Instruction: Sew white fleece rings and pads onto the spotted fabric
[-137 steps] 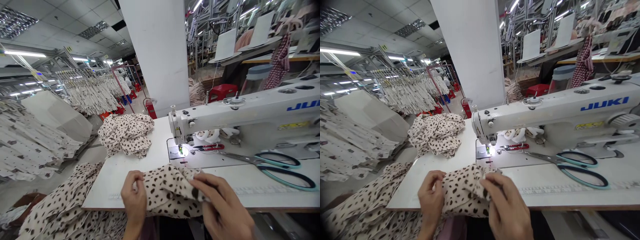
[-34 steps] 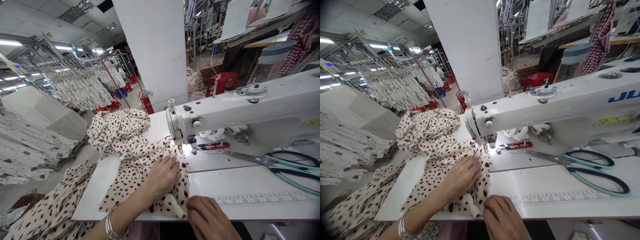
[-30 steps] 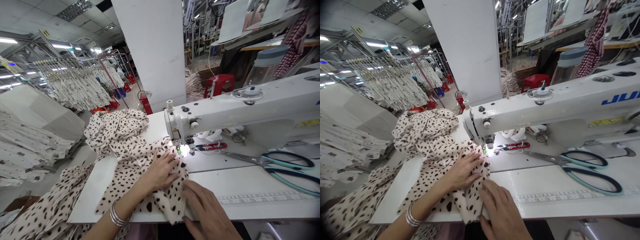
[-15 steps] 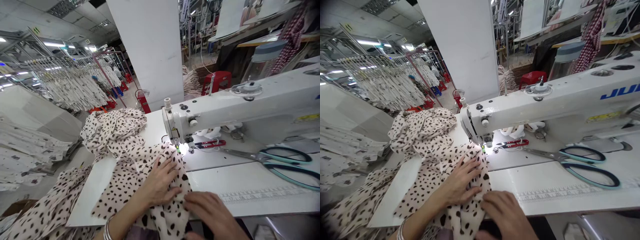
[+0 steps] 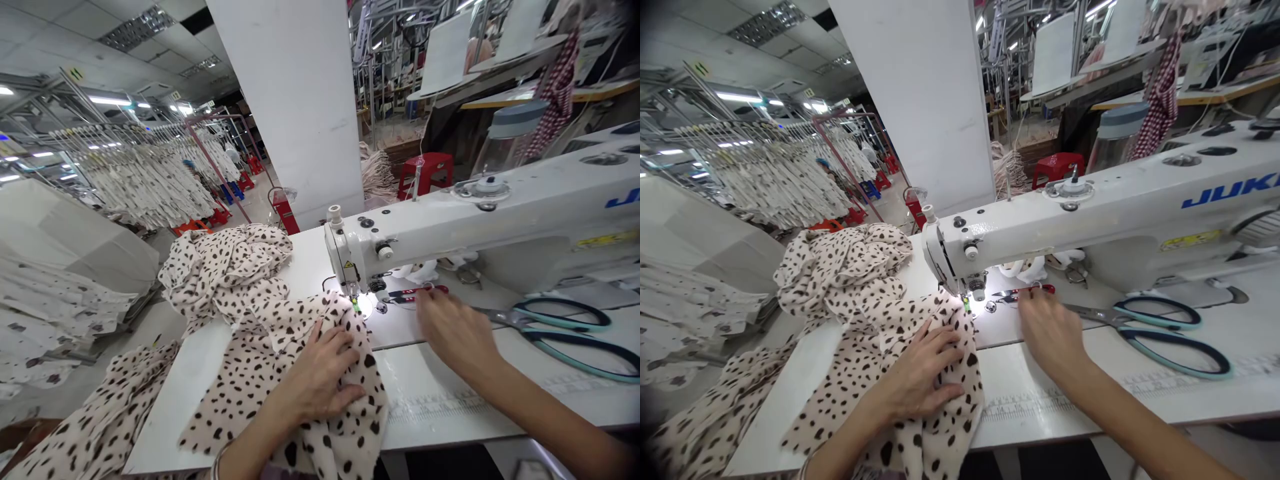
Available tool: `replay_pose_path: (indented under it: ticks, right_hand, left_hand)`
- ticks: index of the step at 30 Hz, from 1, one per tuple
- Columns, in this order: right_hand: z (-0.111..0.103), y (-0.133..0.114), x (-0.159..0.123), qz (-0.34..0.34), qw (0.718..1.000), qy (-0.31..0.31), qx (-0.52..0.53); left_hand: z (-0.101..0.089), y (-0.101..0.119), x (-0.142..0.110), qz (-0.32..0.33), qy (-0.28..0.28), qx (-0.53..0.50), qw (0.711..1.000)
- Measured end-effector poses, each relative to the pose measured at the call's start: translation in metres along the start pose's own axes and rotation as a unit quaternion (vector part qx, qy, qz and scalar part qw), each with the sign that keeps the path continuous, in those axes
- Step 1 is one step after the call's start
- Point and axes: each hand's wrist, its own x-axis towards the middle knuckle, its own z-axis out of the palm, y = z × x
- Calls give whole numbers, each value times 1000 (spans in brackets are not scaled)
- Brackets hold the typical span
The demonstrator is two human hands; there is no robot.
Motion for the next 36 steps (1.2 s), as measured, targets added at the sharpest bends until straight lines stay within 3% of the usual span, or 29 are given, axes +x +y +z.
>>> replay_pose_path:
  ticks: [2, 5, 10, 16, 31, 36]
  right_hand:
    - [-5, 10, -7, -13, 1000, 16, -1]
    - [-3, 11, -9, -121, 991, -3, 48]
    - [14, 5, 5, -302, 944, -41, 123]
    - [21, 11, 19, -415, 894, -56, 160]
    - [21, 1, -7, -446, 861, -97, 224]
    - [26, 4, -5, -387, 894, -19, 224]
  left_hand:
    - [-5, -3, 5, 1, 6, -15, 1000]
    - [-13, -12, 17, 1, 54, -24, 998]
    - [-13, -30, 34, 15, 70, 0, 997]
    - [-5, -35, 39, 20, 82, -9, 996]
    - [-4, -27, 35, 33, 65, -27, 997]
    - [-3, -26, 36, 31, 62, -36, 997]
